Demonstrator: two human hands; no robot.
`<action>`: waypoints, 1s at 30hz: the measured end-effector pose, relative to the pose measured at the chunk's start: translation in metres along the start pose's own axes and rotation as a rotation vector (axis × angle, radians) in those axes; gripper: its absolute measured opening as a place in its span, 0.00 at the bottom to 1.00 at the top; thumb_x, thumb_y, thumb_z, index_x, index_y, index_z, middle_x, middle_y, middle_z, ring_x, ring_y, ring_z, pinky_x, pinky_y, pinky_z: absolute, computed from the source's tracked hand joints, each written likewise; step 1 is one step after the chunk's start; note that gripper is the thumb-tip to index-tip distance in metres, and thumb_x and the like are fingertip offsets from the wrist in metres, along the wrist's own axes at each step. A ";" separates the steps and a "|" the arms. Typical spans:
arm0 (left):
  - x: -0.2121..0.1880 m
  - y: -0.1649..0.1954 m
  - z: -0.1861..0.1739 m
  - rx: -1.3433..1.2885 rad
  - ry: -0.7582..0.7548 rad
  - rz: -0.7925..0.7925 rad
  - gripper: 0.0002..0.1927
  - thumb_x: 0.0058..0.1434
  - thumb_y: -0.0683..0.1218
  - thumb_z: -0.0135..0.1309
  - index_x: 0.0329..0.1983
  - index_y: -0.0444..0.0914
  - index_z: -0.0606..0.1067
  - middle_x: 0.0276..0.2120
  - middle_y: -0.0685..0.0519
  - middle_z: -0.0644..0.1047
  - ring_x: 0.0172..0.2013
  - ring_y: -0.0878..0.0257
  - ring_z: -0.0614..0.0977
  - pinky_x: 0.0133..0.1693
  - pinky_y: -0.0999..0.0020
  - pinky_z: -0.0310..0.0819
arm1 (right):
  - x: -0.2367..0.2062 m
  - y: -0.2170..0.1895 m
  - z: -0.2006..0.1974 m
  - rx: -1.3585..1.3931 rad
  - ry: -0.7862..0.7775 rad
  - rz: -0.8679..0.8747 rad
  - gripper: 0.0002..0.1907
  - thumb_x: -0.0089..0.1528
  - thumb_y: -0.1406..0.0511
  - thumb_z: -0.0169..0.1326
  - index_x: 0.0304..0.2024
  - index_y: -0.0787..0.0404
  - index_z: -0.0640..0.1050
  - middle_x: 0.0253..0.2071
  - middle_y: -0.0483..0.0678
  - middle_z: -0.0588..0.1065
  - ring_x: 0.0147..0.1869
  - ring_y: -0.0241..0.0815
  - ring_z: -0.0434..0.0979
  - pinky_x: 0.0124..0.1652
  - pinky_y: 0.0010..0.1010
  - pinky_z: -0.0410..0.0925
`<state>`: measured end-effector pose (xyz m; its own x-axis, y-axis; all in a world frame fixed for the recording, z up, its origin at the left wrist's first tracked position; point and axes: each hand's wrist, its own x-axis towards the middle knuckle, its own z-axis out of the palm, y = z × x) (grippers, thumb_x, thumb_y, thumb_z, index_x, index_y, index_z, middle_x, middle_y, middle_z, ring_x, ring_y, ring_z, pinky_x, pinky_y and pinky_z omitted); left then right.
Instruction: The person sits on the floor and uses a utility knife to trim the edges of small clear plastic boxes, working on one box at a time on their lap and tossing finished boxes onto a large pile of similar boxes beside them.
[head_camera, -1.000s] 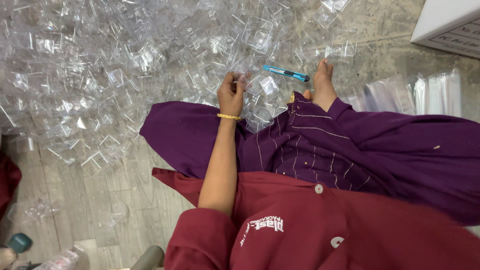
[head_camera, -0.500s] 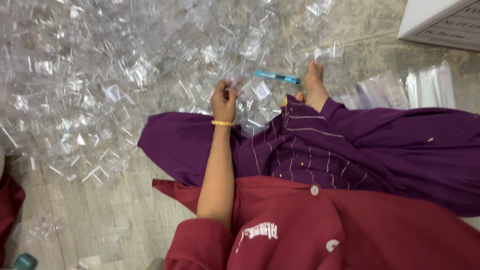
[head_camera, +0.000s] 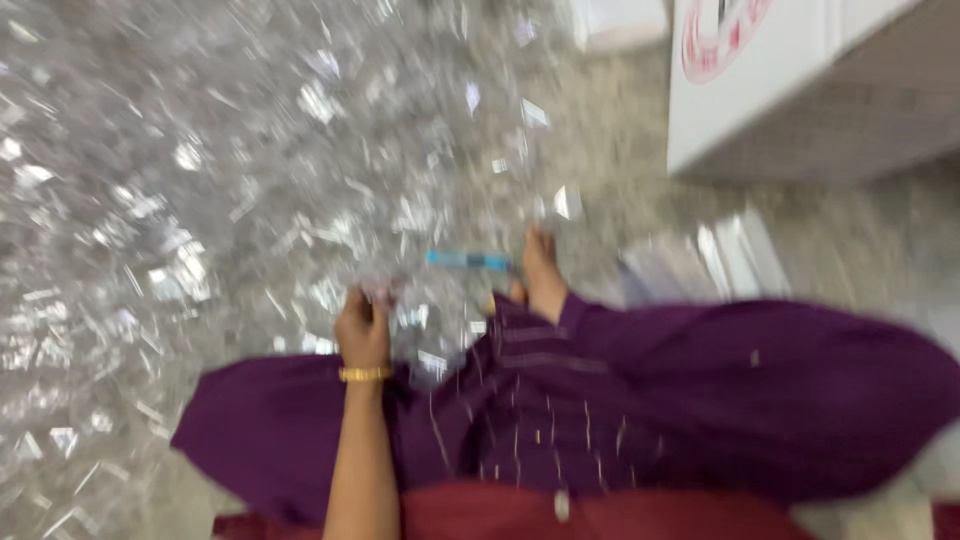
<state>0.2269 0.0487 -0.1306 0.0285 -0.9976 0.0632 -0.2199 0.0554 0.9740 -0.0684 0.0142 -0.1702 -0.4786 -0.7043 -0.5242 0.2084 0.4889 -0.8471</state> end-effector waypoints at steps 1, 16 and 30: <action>-0.004 0.000 -0.002 -0.015 -0.019 -0.024 0.08 0.72 0.42 0.50 0.47 0.32 0.75 0.40 0.49 0.83 0.39 0.65 0.85 0.41 0.72 0.80 | -0.002 0.001 -0.002 -0.009 0.007 -0.007 0.45 0.66 0.39 0.41 0.75 0.56 0.49 0.78 0.51 0.48 0.81 0.49 0.45 0.72 0.45 0.47; 0.000 0.032 -0.028 -0.346 0.059 0.067 0.29 0.74 0.38 0.51 0.74 0.39 0.56 0.39 0.51 0.74 0.50 0.57 0.85 0.46 0.65 0.86 | -0.024 -0.024 -0.007 -0.142 0.170 -0.018 0.39 0.67 0.40 0.40 0.69 0.60 0.61 0.71 0.54 0.60 0.75 0.51 0.56 0.69 0.42 0.53; 0.007 0.013 -0.053 -0.482 0.168 0.090 0.15 0.70 0.36 0.54 0.59 0.32 0.69 0.54 0.46 0.74 0.42 0.58 0.86 0.45 0.68 0.85 | -0.064 0.007 -0.040 -0.285 -0.148 -0.395 0.40 0.63 0.60 0.44 0.74 0.64 0.50 0.77 0.57 0.50 0.81 0.57 0.39 0.72 0.45 0.43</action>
<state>0.2756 0.0444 -0.1061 0.1954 -0.9696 0.1471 0.2440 0.1933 0.9503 -0.0705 0.0829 -0.1391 -0.3433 -0.9191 -0.1933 -0.2147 0.2772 -0.9365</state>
